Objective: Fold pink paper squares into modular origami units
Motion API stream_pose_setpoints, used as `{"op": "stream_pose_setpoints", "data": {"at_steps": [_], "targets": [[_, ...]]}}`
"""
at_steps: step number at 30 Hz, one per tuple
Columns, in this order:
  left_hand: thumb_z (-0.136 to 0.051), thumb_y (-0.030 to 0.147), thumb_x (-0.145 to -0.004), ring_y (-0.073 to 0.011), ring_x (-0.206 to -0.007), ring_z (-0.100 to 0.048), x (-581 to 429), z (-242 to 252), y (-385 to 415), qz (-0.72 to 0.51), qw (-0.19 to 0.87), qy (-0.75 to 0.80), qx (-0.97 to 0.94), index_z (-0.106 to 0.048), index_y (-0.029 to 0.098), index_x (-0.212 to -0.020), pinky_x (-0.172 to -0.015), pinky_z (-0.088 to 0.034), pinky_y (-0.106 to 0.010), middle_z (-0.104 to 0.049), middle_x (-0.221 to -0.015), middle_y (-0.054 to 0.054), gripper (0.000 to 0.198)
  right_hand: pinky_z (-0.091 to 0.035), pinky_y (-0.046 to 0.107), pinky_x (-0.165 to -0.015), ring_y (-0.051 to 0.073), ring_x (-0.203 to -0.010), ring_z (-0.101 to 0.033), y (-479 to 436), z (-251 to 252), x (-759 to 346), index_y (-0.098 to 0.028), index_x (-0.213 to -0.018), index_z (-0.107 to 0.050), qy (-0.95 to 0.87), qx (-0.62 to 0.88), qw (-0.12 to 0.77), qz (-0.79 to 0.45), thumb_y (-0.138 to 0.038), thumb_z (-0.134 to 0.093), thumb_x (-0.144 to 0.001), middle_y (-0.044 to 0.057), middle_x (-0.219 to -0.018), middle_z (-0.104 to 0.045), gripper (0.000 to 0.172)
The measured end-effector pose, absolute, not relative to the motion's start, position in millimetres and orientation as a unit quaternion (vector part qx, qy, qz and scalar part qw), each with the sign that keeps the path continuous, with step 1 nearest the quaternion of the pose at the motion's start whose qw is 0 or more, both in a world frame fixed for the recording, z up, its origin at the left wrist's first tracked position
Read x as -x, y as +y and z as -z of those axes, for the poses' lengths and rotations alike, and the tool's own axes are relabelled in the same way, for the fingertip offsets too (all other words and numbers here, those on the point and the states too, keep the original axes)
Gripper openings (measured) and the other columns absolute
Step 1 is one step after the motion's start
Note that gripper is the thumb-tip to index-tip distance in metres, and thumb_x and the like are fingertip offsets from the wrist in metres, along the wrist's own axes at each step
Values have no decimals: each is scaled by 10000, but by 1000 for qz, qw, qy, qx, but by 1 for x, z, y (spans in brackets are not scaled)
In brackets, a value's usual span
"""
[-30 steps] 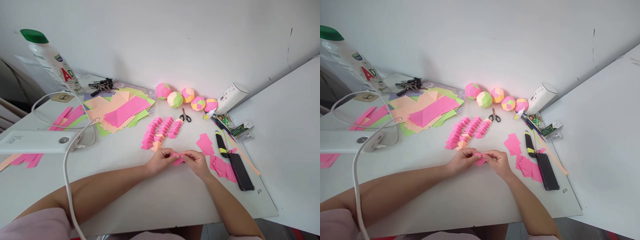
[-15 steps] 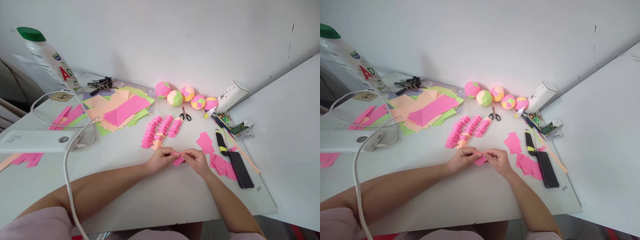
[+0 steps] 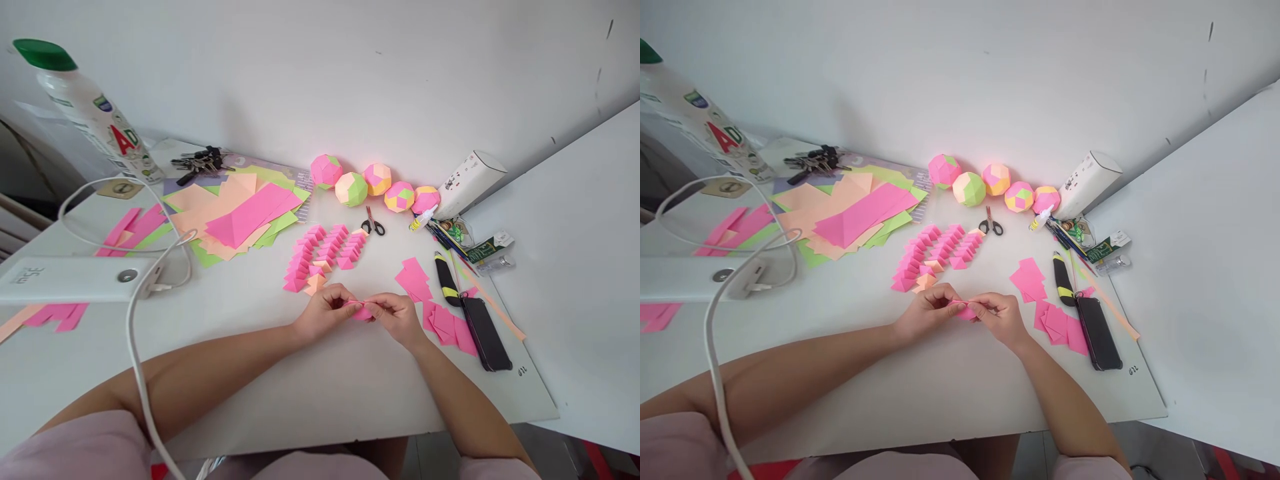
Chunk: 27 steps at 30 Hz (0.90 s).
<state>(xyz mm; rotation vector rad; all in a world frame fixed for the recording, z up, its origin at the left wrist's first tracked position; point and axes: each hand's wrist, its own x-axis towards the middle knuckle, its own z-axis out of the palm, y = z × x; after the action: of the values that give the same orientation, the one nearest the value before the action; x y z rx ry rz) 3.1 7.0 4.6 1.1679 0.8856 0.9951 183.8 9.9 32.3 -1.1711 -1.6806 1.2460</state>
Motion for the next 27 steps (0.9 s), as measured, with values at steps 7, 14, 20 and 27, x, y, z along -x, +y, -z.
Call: {"op": "stream_pose_setpoints", "data": {"at_steps": [7,14,20,27], "targets": [[-630,389,-743,-118,-644,-576,-3,-6,6,-415,667,396,-476,-567,152,-737,-571,-440,-231,-624,-709,-16,245,-563,266,-561,134,-582,-635,9,-33,-183,-176,-763,-699,-634,466,364,-499,-263,-642,-774,22,-674,-680,105],[-597,380,-755,-130,-673,-579,-3,-12,5,-421,658,411,-470,-550,159,-727,-609,-445,-252,-614,-720,-18,228,-537,266,-527,132,-547,-620,11,-33,-183,-164,-758,-686,-602,469,367,-533,-290,-650,-764,21,-650,-672,130],[-528,377,-797,-68,-459,-409,0,-11,6,-430,657,427,-448,-507,176,-699,-450,-320,-203,-439,-527,60,225,-521,270,-522,134,-520,-618,14,-33,-186,-155,-747,-677,-579,483,359,-550,-322,-655,-755,16,-613,-660,168],[-584,358,-765,-130,-672,-588,-3,-10,2,-390,679,378,-494,-543,170,-783,-589,-445,-239,-631,-724,-16,193,-539,282,-537,142,-544,-626,8,-35,-179,-151,-728,-666,-590,478,338,-556,-369,-654,-740,30,-633,-670,219]]}}
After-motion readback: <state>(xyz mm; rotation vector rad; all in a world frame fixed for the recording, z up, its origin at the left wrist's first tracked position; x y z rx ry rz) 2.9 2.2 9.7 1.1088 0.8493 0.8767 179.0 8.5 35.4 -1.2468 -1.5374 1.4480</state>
